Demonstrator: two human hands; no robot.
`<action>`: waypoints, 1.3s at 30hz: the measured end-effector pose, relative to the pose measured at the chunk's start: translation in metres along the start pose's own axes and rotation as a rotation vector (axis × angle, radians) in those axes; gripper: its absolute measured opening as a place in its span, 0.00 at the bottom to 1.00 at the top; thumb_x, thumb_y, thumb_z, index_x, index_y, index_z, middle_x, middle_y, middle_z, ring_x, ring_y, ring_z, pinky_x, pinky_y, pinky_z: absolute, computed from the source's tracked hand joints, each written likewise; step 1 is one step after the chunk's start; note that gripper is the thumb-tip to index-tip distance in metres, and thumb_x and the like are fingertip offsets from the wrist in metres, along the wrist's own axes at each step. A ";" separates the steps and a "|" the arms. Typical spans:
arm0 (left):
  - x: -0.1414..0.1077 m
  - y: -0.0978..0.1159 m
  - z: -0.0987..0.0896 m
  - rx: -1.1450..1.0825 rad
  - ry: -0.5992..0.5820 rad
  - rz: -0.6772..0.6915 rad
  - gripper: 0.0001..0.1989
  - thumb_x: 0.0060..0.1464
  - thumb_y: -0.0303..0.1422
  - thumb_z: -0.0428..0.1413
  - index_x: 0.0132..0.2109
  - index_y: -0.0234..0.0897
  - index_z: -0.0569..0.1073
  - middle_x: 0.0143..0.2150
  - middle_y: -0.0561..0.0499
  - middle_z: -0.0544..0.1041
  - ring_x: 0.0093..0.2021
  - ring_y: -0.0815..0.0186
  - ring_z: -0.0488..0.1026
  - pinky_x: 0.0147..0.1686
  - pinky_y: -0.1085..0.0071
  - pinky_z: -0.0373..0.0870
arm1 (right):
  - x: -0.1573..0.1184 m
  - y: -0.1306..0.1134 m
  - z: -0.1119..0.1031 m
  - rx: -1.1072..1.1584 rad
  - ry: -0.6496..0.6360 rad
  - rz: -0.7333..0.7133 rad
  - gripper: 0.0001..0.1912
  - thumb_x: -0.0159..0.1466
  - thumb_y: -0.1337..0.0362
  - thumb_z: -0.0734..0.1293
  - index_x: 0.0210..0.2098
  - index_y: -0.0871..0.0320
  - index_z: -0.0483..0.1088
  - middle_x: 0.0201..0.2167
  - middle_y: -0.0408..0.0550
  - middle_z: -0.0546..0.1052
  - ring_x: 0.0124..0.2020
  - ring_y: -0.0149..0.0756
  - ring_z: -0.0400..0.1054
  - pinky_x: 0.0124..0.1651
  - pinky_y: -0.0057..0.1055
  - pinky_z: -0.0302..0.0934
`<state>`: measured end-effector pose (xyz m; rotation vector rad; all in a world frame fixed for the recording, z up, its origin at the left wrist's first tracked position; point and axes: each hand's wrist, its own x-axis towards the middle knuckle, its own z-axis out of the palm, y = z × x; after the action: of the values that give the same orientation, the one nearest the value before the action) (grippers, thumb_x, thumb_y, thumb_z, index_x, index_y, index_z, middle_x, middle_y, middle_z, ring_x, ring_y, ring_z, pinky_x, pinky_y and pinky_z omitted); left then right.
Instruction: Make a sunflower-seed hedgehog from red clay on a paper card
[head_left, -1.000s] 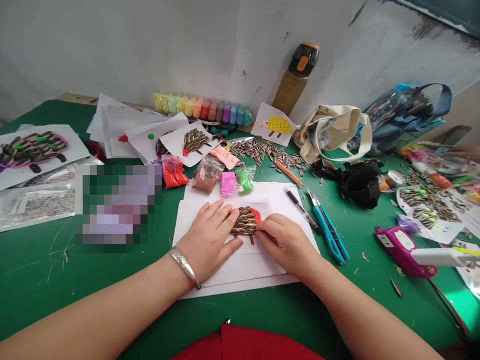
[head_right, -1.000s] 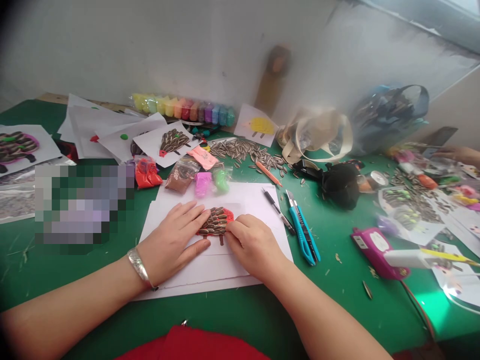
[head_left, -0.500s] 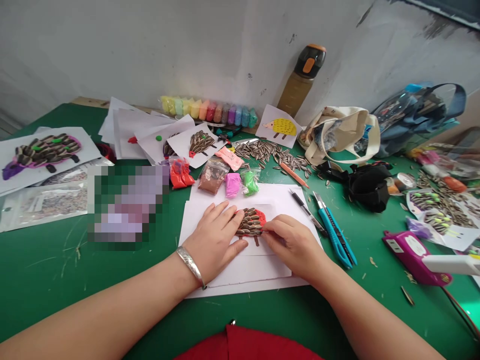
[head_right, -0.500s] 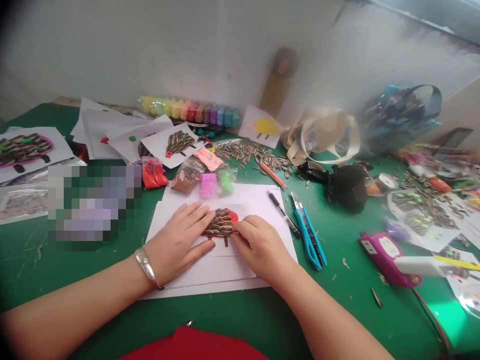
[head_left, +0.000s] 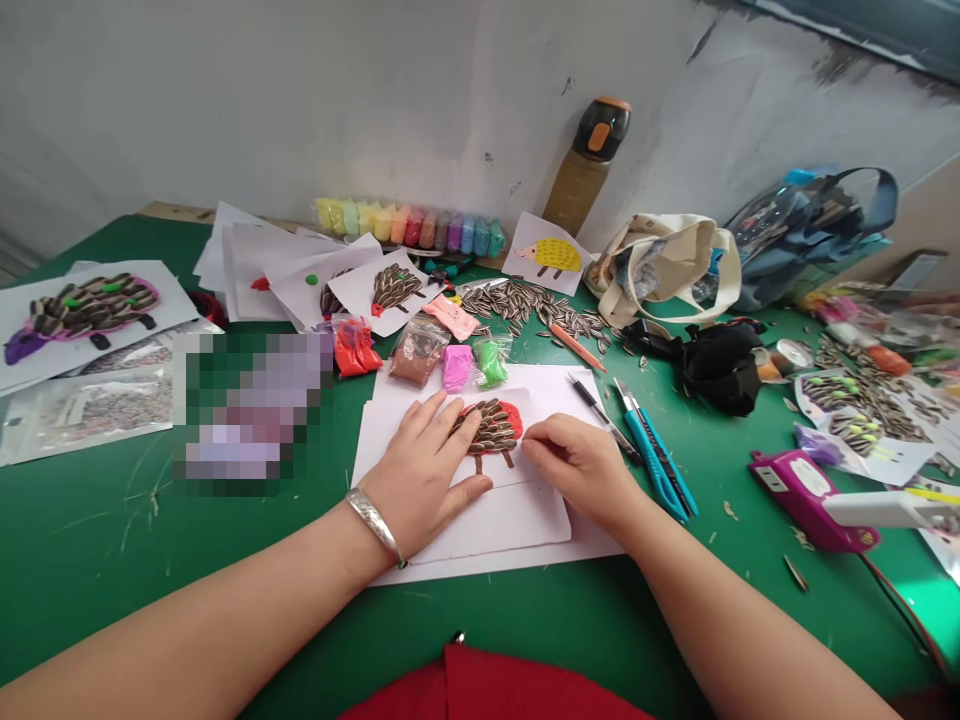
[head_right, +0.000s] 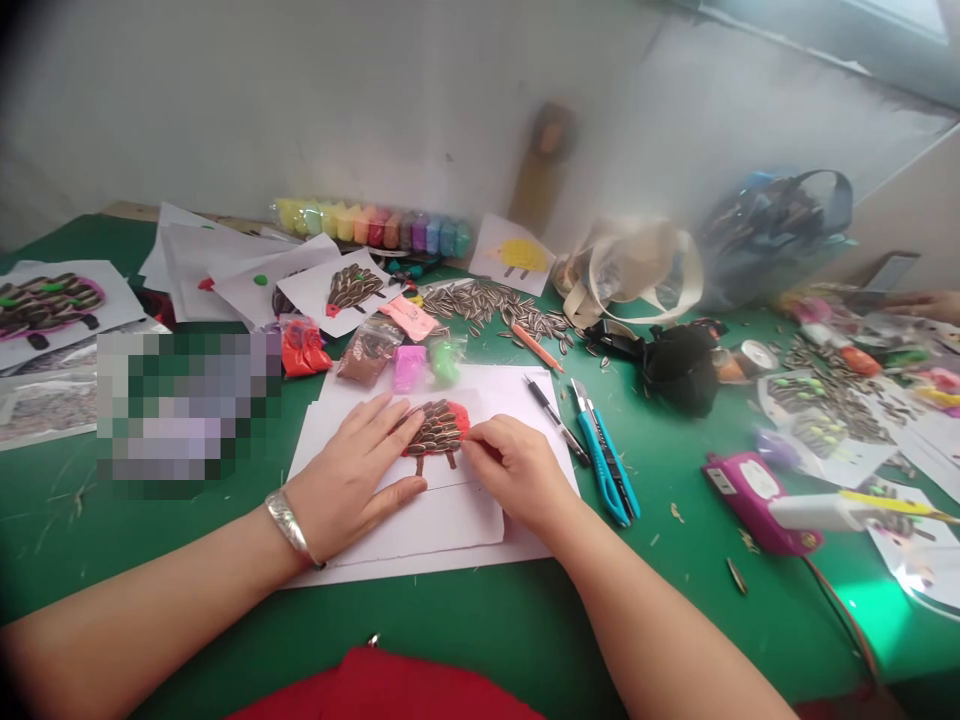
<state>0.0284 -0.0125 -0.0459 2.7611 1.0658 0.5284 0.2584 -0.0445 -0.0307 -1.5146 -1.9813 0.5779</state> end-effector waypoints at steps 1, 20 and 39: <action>0.000 0.000 0.000 0.008 0.002 0.002 0.31 0.63 0.44 0.50 0.63 0.25 0.63 0.64 0.32 0.63 0.66 0.40 0.54 0.62 0.42 0.54 | 0.000 0.000 0.000 0.003 0.002 0.002 0.06 0.64 0.68 0.63 0.32 0.56 0.72 0.27 0.42 0.72 0.30 0.30 0.65 0.34 0.27 0.57; 0.002 -0.001 0.001 0.004 -0.050 0.001 0.31 0.62 0.47 0.48 0.63 0.27 0.62 0.62 0.35 0.67 0.64 0.44 0.59 0.62 0.44 0.55 | 0.001 0.007 -0.002 0.035 0.020 -0.018 0.09 0.64 0.70 0.62 0.35 0.55 0.74 0.30 0.42 0.74 0.32 0.31 0.67 0.36 0.28 0.58; 0.003 0.000 -0.002 0.020 -0.130 -0.021 0.33 0.63 0.46 0.47 0.67 0.28 0.56 0.66 0.34 0.61 0.67 0.45 0.54 0.63 0.45 0.52 | 0.002 0.002 -0.002 -0.033 -0.003 -0.034 0.09 0.65 0.69 0.62 0.35 0.55 0.75 0.29 0.43 0.75 0.32 0.31 0.68 0.36 0.27 0.58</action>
<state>0.0295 -0.0104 -0.0431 2.7548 1.0745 0.3320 0.2604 -0.0426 -0.0303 -1.4979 -2.0238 0.5356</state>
